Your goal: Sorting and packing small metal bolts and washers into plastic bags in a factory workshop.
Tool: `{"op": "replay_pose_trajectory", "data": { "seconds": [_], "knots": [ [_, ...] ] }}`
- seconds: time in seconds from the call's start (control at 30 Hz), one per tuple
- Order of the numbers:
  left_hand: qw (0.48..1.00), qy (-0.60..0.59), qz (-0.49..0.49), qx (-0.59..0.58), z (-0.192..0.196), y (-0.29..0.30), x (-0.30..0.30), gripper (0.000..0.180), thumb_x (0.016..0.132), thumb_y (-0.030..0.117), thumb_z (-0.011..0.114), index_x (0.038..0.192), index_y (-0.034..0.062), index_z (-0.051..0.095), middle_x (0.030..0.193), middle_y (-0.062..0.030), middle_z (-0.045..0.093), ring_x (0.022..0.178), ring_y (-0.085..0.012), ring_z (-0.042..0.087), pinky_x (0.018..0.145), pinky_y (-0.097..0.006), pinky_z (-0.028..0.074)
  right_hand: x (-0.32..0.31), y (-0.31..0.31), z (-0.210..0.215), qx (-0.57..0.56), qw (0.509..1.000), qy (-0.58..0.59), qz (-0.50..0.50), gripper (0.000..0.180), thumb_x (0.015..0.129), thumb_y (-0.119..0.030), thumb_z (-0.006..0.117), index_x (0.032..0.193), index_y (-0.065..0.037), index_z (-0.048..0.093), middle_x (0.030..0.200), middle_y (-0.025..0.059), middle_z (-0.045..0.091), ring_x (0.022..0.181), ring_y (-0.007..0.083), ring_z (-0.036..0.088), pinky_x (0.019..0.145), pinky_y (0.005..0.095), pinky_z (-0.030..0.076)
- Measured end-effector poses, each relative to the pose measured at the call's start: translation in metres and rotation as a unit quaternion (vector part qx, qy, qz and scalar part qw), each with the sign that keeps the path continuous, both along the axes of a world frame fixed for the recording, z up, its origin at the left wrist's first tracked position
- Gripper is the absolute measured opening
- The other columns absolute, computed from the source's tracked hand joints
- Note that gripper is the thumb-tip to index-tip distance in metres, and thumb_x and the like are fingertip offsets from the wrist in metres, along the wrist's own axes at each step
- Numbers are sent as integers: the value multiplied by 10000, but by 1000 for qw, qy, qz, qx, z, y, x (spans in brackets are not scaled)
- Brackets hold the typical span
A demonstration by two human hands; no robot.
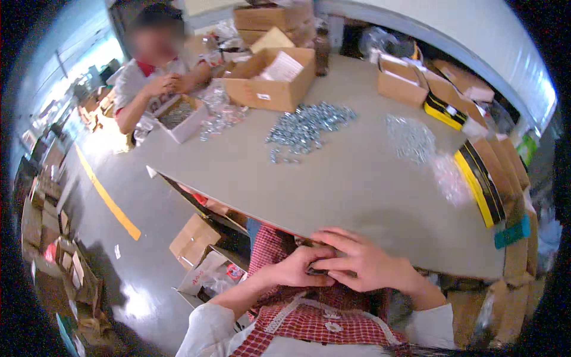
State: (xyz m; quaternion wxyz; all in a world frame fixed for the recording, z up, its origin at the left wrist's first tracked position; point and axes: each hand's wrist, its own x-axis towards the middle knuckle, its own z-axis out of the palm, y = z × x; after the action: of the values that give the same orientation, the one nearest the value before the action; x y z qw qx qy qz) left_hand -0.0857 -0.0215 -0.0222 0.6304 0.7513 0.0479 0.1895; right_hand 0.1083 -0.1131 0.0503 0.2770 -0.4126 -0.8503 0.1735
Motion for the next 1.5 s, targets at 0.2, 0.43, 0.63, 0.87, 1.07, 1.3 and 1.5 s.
{"op": "replay_pose_trajectory", "data": {
  "seconds": [0.2,0.43,0.63,0.87,1.07,1.3,1.5],
  "knots": [
    [997,-28,12,68,12,27,26,427,769,71,774,1156,8,606,1069,-117,673,1029,-168,630,861,-349,515,-1,8,32,71,995,-11,-71,175,784,-59,704,959,-68,698,1324,140,581,1264,364,514,1038,453,442],
    [961,-76,240,116,4,39,57,190,920,181,665,1045,45,708,1003,-126,714,876,-239,692,781,-337,535,16,10,9,32,942,11,-334,104,846,-82,693,924,-22,658,982,137,686,925,319,672,806,392,532],
    [961,-10,276,24,7,38,71,195,918,200,672,1048,57,703,924,-121,715,786,-186,669,732,-335,534,22,7,0,-6,922,72,-381,133,857,-120,698,933,-19,658,874,145,689,847,319,686,760,382,533],
    [962,-8,267,52,6,34,66,136,883,166,658,944,44,648,808,-123,667,727,-201,649,680,-338,521,19,4,-12,11,920,82,-383,167,871,-67,683,1017,-15,622,902,119,694,868,231,692,777,349,530],
    [964,-32,218,147,12,22,63,110,836,59,666,941,28,670,867,-95,700,815,-193,679,776,-327,538,22,-6,-8,-32,943,82,-321,183,891,-108,664,1042,-30,596,985,147,659,930,296,651,836,367,500],
    [973,-72,172,135,27,9,85,85,796,-26,649,872,10,657,825,-97,690,797,-168,658,734,-300,515,51,-41,-20,-50,951,119,-282,208,925,-226,628,1003,-40,578,884,147,634,836,319,634,740,416,501],
    [995,-13,97,1,23,-5,118,71,823,-10,666,835,43,620,822,-22,633,766,-119,568,723,-260,460,68,-77,-36,-162,902,281,-285,232,951,-276,628,944,-46,607,817,22,628,753,122,590,661,311,494]
  ]
}}
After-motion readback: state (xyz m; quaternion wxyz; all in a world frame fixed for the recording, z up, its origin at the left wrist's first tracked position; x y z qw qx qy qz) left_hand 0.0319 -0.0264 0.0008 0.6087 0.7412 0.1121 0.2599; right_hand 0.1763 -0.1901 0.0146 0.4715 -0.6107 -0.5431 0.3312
